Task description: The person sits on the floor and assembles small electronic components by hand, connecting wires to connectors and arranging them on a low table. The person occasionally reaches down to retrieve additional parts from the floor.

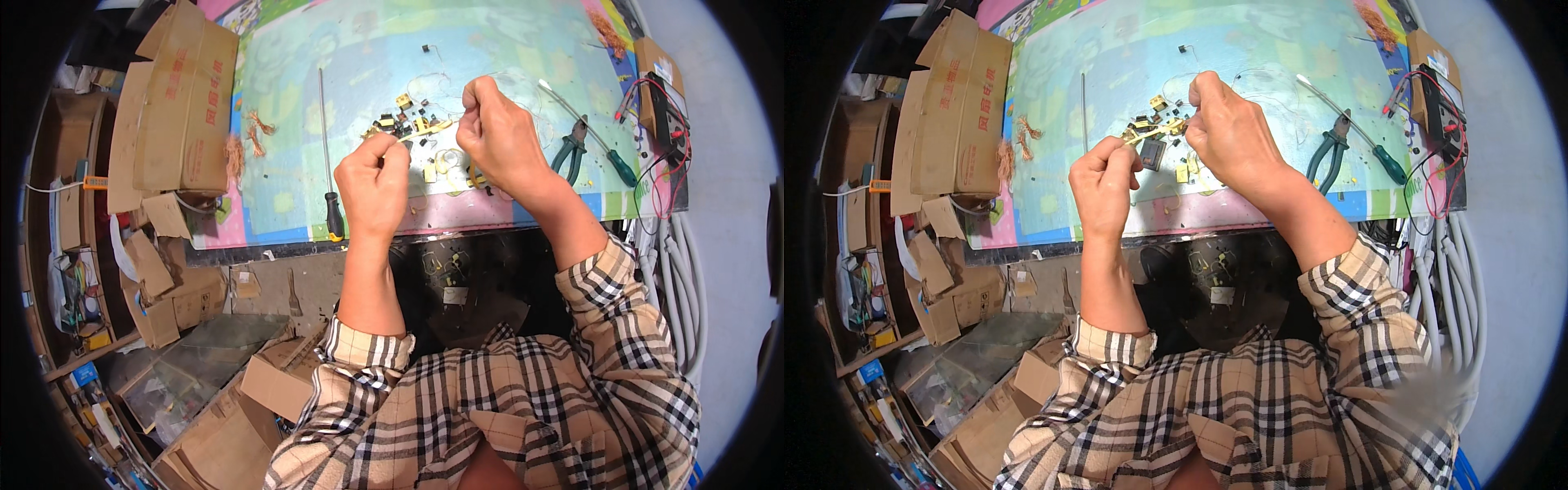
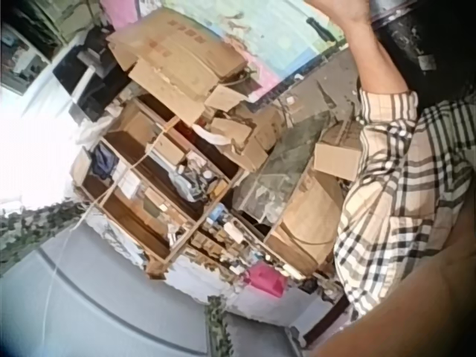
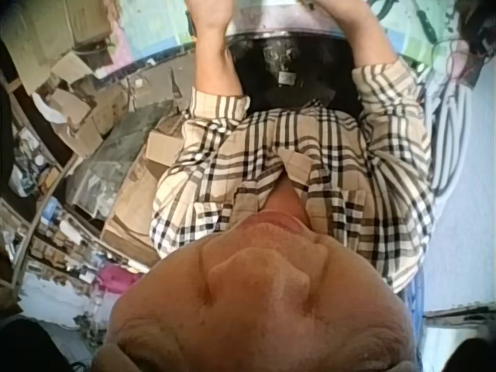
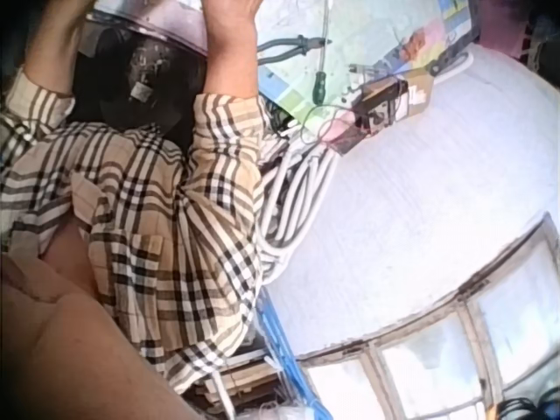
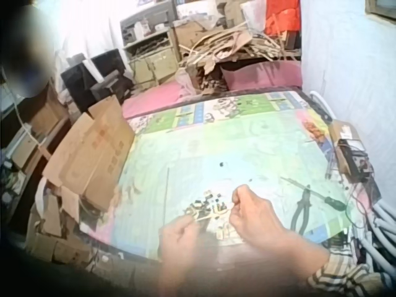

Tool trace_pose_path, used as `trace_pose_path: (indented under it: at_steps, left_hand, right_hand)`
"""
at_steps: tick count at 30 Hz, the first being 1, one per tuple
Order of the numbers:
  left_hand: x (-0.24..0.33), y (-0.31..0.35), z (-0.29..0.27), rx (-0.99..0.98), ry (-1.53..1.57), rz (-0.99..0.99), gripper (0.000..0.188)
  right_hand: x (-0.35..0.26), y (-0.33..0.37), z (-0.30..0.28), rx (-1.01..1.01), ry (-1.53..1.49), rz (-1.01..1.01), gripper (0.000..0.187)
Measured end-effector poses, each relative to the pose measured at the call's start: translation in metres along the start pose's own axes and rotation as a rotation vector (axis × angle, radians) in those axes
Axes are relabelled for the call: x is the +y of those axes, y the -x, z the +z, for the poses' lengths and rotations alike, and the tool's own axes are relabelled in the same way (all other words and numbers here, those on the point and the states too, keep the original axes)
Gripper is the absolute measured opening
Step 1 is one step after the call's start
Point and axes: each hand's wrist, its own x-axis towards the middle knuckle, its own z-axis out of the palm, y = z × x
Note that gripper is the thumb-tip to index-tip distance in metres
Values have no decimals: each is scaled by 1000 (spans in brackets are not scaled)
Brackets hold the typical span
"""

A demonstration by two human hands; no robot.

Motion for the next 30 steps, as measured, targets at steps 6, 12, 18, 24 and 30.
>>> trace_pose_path:
  at_steps: [6, 12, 18, 24, 30]
  left_hand:
    - [10, -2, -9, -90, 336, -127, 20]
    - [10, -6, -17, -18, 589, -120, 20]
    - [-7, -11, -30, -11, 758, -91, 22]
    - [-17, -21, -62, -2, 1099, -39, 21]
    - [-15, -18, -70, 34, 1097, -42, 22]
  right_hand:
    - [-2, -5, -10, -48, -56, 117, 24]
    - [13, -9, -7, 33, 89, 89, 21]
    - [13, -13, -16, -28, 120, 194, 22]
    - [34, -13, -21, 44, 289, 225, 24]
    - [31, -16, -26, -16, 282, 308, 24]
